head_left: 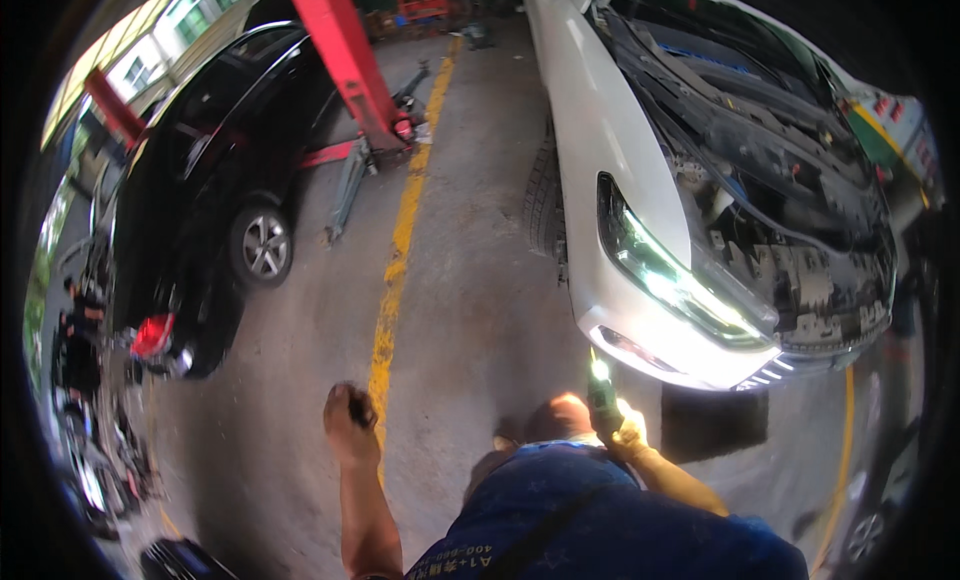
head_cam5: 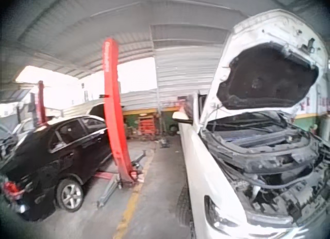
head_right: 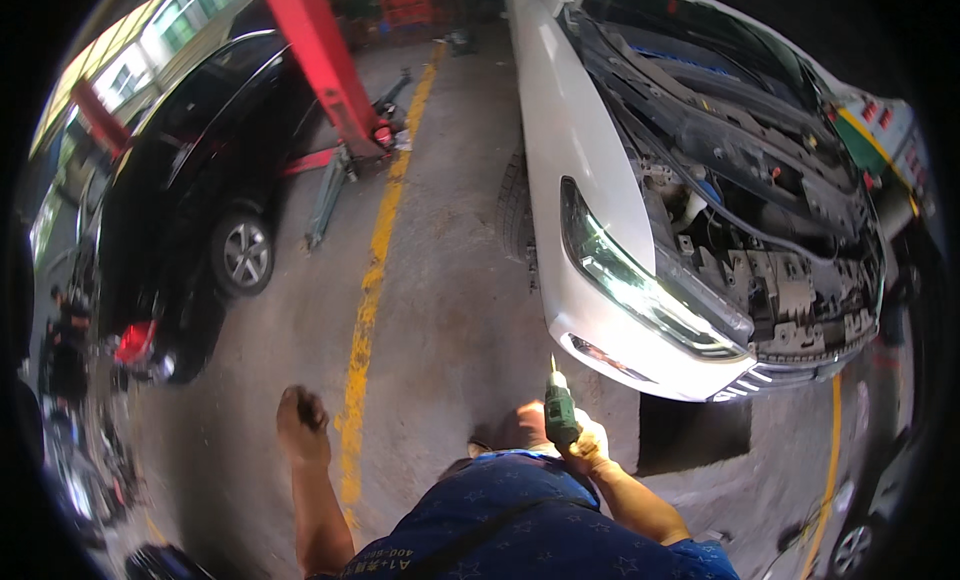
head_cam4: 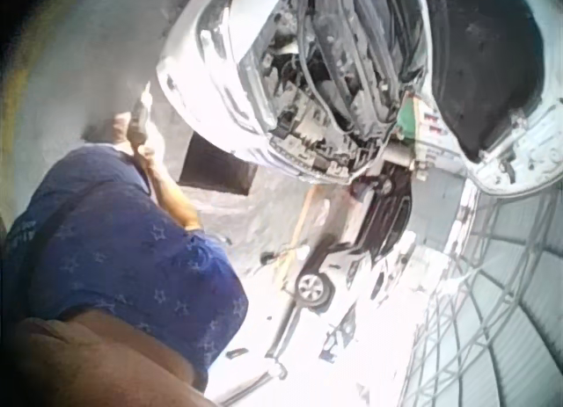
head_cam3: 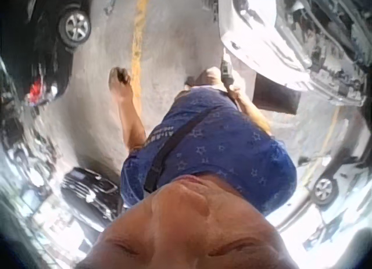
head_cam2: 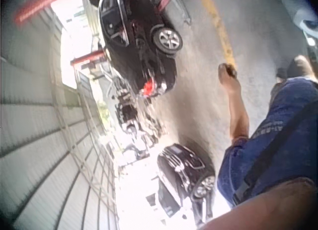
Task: The person removes the front bumper of a white car using a screwdriver and a power drill. They pry off trim pieces, unscrew fasteners, and detach the bumper from the vehicle.
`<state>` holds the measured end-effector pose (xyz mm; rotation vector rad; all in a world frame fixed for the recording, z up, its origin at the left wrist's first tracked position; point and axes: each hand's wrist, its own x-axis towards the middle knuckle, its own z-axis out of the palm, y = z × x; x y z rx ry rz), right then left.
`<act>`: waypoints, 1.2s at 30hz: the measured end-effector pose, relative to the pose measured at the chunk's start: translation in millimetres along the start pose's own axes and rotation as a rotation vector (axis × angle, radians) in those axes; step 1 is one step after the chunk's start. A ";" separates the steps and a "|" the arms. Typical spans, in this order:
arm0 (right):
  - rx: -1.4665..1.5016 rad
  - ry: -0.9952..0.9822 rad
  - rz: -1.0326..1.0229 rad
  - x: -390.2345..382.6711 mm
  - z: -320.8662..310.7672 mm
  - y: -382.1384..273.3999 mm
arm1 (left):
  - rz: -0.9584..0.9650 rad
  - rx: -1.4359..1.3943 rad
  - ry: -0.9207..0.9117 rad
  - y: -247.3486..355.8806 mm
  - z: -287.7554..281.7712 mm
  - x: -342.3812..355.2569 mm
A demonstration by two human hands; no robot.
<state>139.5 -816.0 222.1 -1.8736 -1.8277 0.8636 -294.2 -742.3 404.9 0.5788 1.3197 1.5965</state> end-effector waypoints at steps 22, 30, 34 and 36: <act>0.652 0.670 0.576 405.9 47.3 -144.7 | -0.522 0.713 -1.197 -211.3 467.9 592.3; 0.791 1.103 0.685 552.3 146.1 -170.0 | -1.066 0.425 -1.299 -413.9 569.3 646.8; 1.023 1.202 0.809 614.4 159.1 -209.3 | -0.938 0.319 -1.527 -431.6 565.9 644.8; 1.119 1.264 0.787 637.0 171.3 -211.4 | -0.755 0.389 -1.603 -418.2 567.7 644.5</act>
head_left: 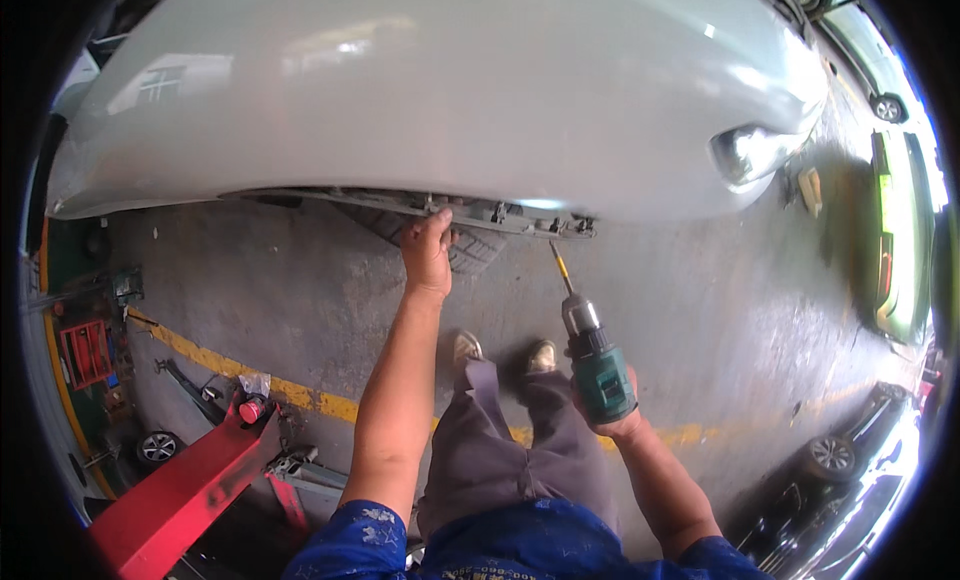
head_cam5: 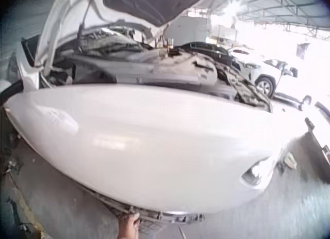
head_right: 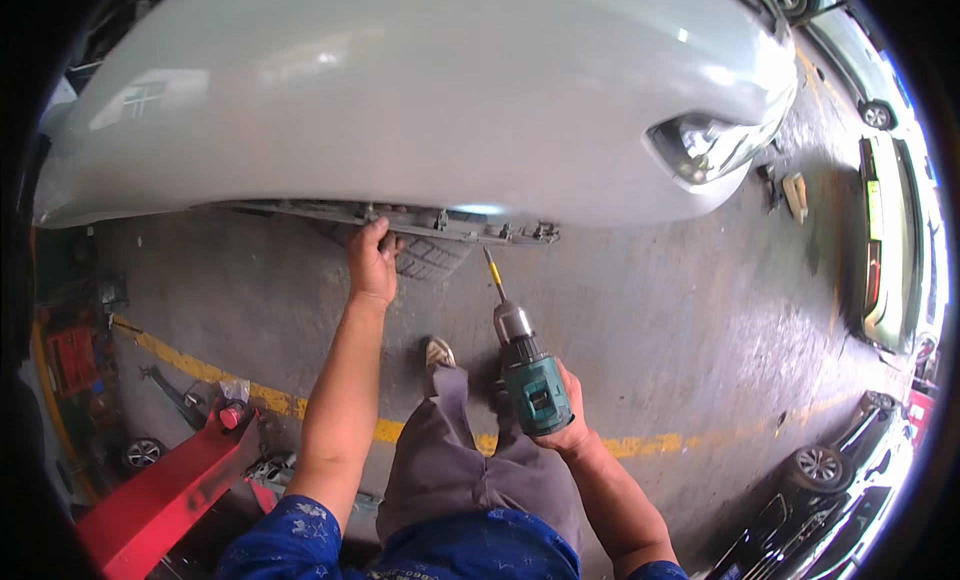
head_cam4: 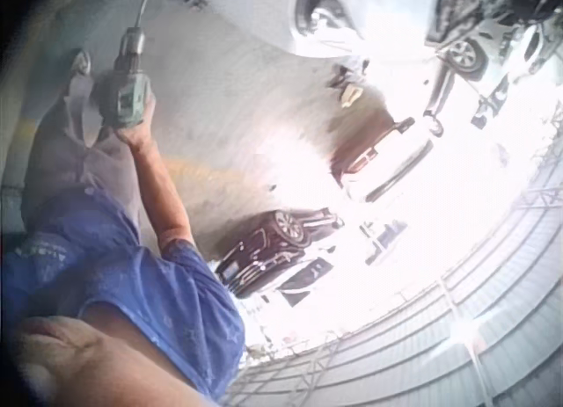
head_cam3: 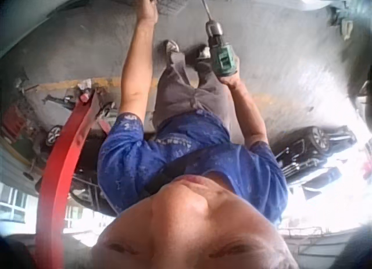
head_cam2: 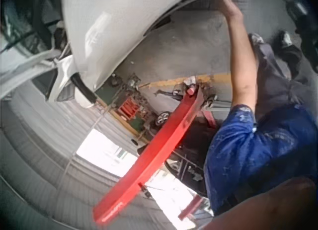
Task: The person removes the front bumper of a white car using a screwdriver and a power drill. They pry off trim pieces, unscrew fasteners, and detach the bumper from the vehicle.
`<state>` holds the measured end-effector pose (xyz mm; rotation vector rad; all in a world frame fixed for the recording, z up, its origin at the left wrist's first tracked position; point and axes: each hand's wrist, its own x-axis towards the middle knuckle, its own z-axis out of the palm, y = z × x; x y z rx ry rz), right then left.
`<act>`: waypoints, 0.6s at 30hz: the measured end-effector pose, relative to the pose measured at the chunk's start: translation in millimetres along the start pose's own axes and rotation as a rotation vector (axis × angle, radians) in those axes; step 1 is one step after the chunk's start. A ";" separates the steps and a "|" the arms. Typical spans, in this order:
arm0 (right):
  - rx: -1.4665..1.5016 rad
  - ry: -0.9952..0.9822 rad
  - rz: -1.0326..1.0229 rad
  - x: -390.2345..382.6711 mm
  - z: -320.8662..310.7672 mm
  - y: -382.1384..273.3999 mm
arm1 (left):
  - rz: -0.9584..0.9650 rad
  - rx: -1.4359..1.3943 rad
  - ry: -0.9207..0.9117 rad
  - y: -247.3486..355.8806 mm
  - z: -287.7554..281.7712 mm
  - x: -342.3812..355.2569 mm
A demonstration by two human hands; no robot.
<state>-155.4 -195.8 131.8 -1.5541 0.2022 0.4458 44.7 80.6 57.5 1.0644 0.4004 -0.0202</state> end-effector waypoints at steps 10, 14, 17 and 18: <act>-0.518 0.222 -0.465 76.9 70.1 -0.3 | 0.188 0.003 0.043 -5.1 -8.7 -2.6; -0.806 0.254 -0.528 89.6 96.6 -27.5 | 0.183 -0.012 0.025 -5.9 -6.2 4.0; -0.860 0.268 -0.508 93.9 111.5 -23.0 | 0.175 -0.068 -0.111 -9.9 -16.3 3.7; -0.878 0.269 -0.516 94.7 115.3 -25.7 | 0.138 -0.063 -0.111 -5.0 -15.1 -0.2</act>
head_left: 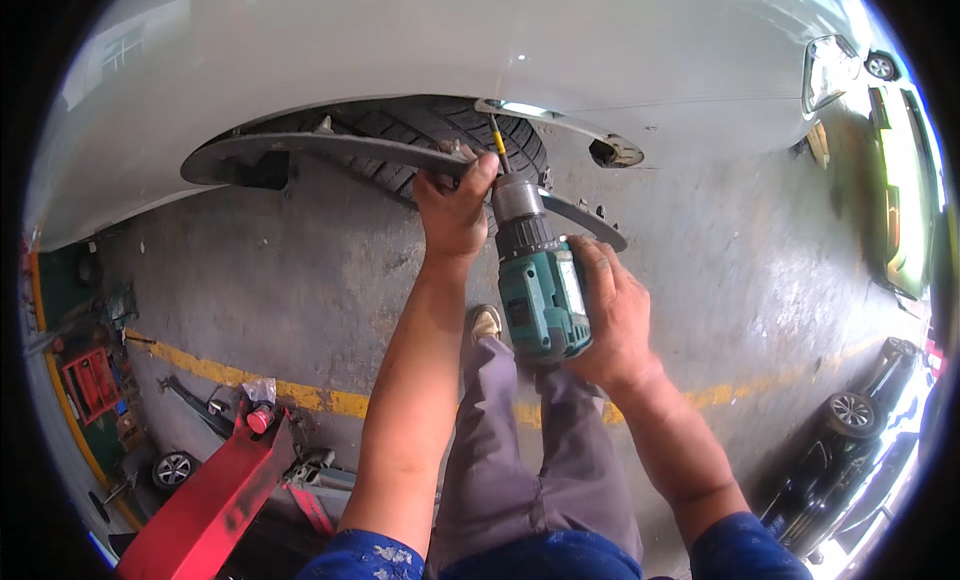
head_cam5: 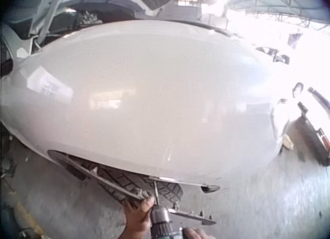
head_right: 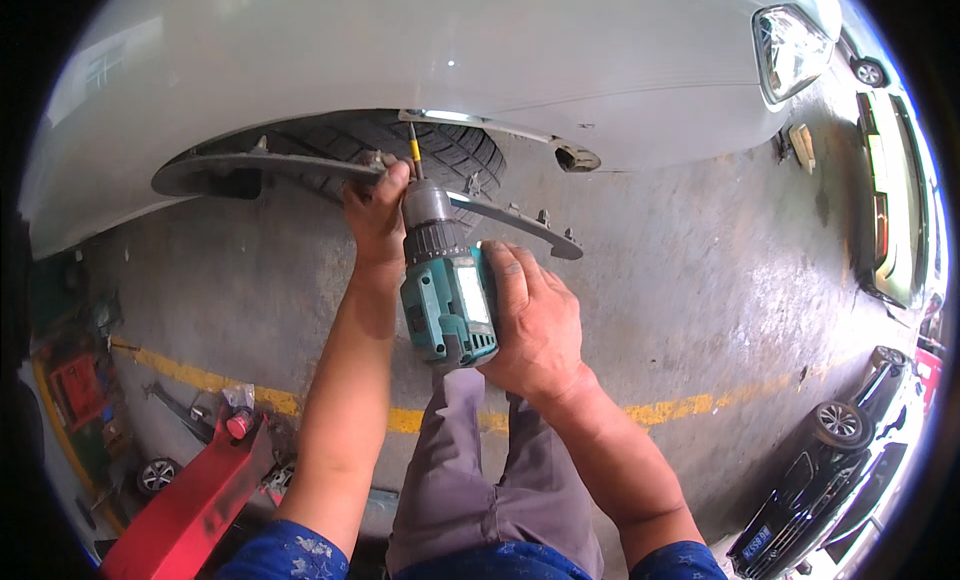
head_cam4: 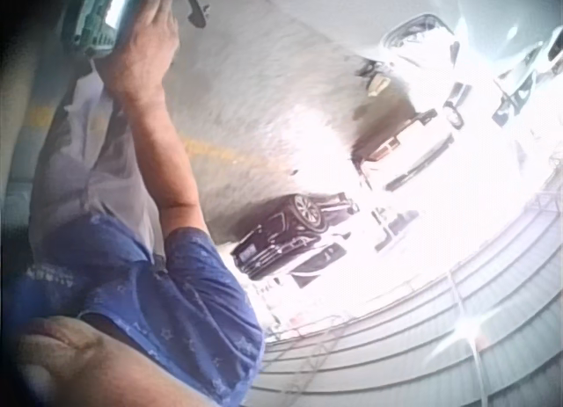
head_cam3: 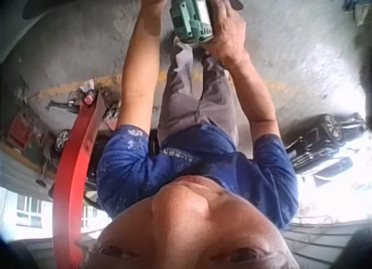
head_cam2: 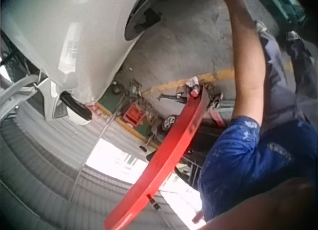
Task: The person removes the front bumper of a white car using a screwdriver and a power drill. They pry off trim pieces, unscrew fasteners, and detach the bumper from the vehicle.
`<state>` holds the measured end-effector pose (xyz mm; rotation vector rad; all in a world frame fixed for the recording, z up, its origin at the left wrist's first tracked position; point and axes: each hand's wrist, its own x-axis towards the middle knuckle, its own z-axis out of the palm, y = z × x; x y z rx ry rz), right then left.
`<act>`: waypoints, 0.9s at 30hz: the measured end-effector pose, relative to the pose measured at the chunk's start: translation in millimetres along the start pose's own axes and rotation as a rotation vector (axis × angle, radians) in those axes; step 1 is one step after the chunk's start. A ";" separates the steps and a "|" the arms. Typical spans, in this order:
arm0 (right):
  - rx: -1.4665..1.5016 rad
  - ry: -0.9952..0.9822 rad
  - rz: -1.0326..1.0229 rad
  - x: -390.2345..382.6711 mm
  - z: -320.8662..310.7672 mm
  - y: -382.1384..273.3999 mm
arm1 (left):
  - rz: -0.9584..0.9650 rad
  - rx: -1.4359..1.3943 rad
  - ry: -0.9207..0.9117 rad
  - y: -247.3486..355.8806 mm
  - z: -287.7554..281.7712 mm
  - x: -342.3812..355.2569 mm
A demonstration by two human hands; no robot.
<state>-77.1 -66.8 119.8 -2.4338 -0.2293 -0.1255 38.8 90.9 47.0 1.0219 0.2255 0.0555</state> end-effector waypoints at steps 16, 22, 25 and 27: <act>0.080 -0.092 0.093 9.9 -31.6 -12.4 | 0.159 -0.006 -0.168 -21.6 -26.5 -3.1; -0.002 -0.082 0.071 13.2 -23.3 -19.4 | 0.292 0.094 -0.297 -32.4 -46.8 3.2; -0.043 -0.097 0.100 14.9 -22.1 -21.9 | 0.168 0.006 -0.324 -20.1 -40.8 -3.5; -0.046 -0.099 0.110 17.2 -21.8 -25.8 | 0.179 0.007 -0.296 -17.9 -37.7 -4.9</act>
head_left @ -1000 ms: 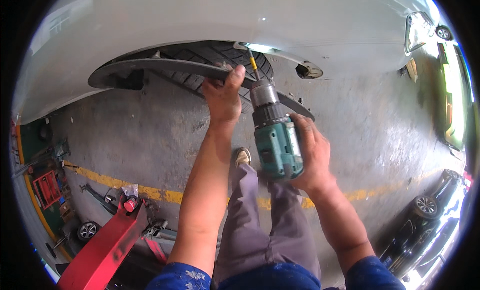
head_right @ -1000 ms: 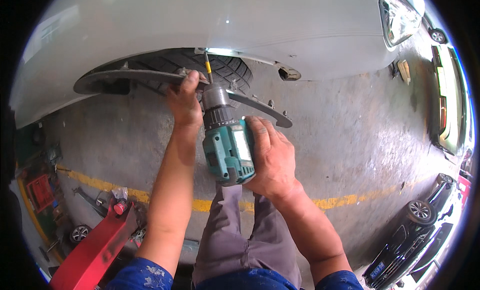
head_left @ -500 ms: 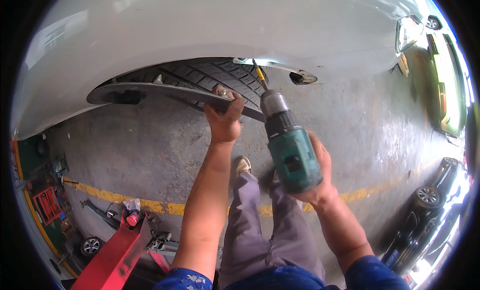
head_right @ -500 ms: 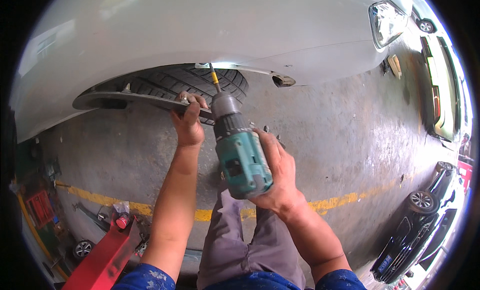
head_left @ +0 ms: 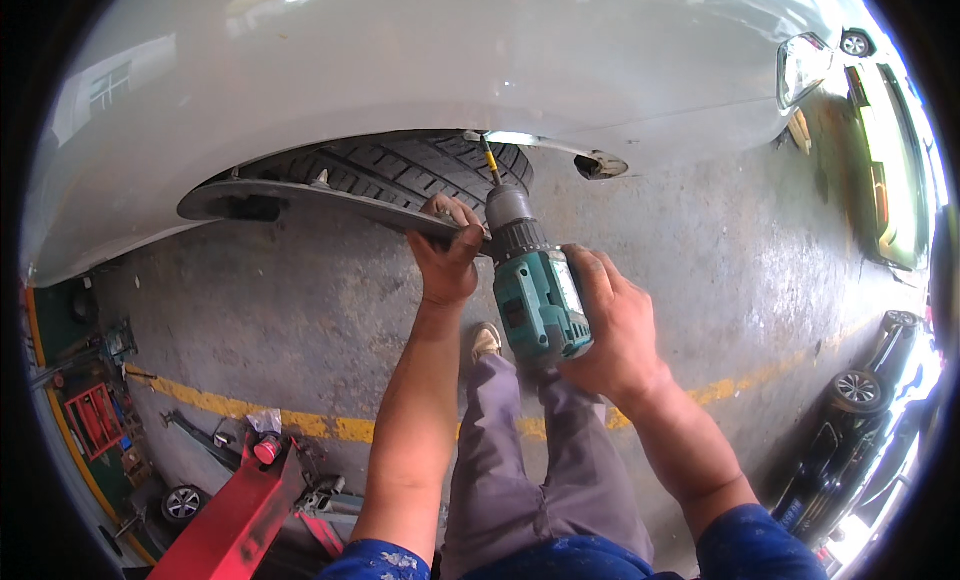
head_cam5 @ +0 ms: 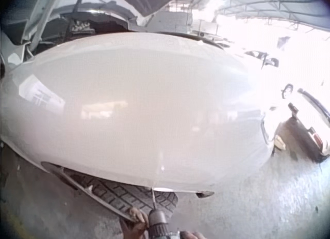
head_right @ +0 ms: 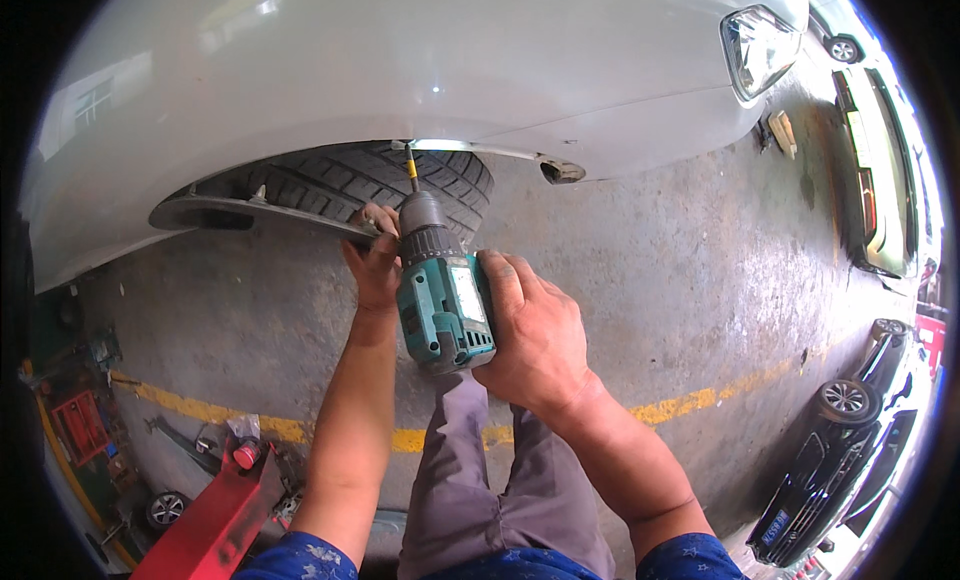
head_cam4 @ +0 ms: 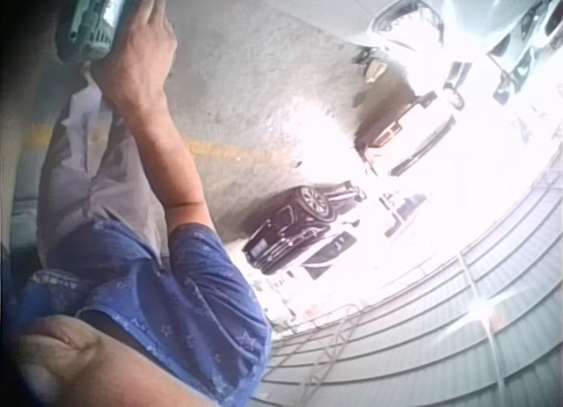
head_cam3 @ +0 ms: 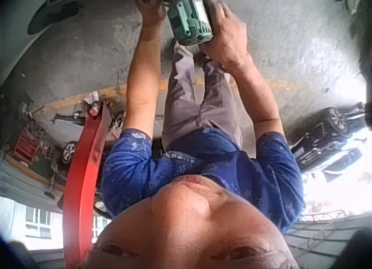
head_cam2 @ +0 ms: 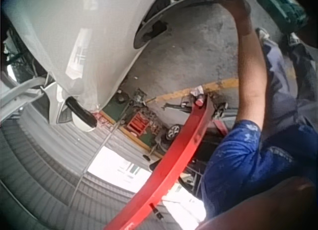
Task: The person removes the front bumper of a white car using a screwdriver and a power drill. They pry off trim pieces, unscrew fasteners, and detach the bumper from the vehicle.
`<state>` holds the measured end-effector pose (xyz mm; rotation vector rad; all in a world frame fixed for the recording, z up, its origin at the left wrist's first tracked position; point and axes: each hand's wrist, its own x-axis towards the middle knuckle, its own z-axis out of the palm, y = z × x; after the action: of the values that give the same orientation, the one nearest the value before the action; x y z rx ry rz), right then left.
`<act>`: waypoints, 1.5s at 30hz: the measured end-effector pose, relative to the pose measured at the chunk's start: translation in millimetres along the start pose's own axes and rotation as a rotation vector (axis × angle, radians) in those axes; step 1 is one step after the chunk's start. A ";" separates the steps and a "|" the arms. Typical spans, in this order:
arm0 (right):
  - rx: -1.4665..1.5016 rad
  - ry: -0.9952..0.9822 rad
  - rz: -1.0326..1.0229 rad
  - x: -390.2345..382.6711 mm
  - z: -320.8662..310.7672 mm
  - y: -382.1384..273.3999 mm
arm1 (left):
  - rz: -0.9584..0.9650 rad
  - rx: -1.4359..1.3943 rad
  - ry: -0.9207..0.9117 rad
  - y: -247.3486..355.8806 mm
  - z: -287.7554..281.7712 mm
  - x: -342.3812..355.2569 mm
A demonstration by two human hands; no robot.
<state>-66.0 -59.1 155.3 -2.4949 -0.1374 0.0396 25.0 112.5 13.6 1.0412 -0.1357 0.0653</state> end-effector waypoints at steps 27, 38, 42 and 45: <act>-0.097 0.052 -0.051 -3.6 4.2 8.3 | -0.011 0.026 -0.014 -1.0 -6.3 -12.5; -0.108 0.152 -0.389 17.3 -5.9 89.7 | -0.033 0.013 -0.006 11.0 -4.4 -25.9; -0.123 0.225 -0.480 29.9 30.9 143.0 | -0.073 0.031 -0.096 13.7 -13.8 -28.2; -0.067 0.254 -0.376 20.8 79.0 146.5 | -0.094 -0.020 -0.060 18.1 -9.0 -26.0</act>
<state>-37.1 -126.2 4.3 -2.4742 -0.5031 -0.4417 -2.2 129.6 21.0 1.0291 -0.1411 -0.0521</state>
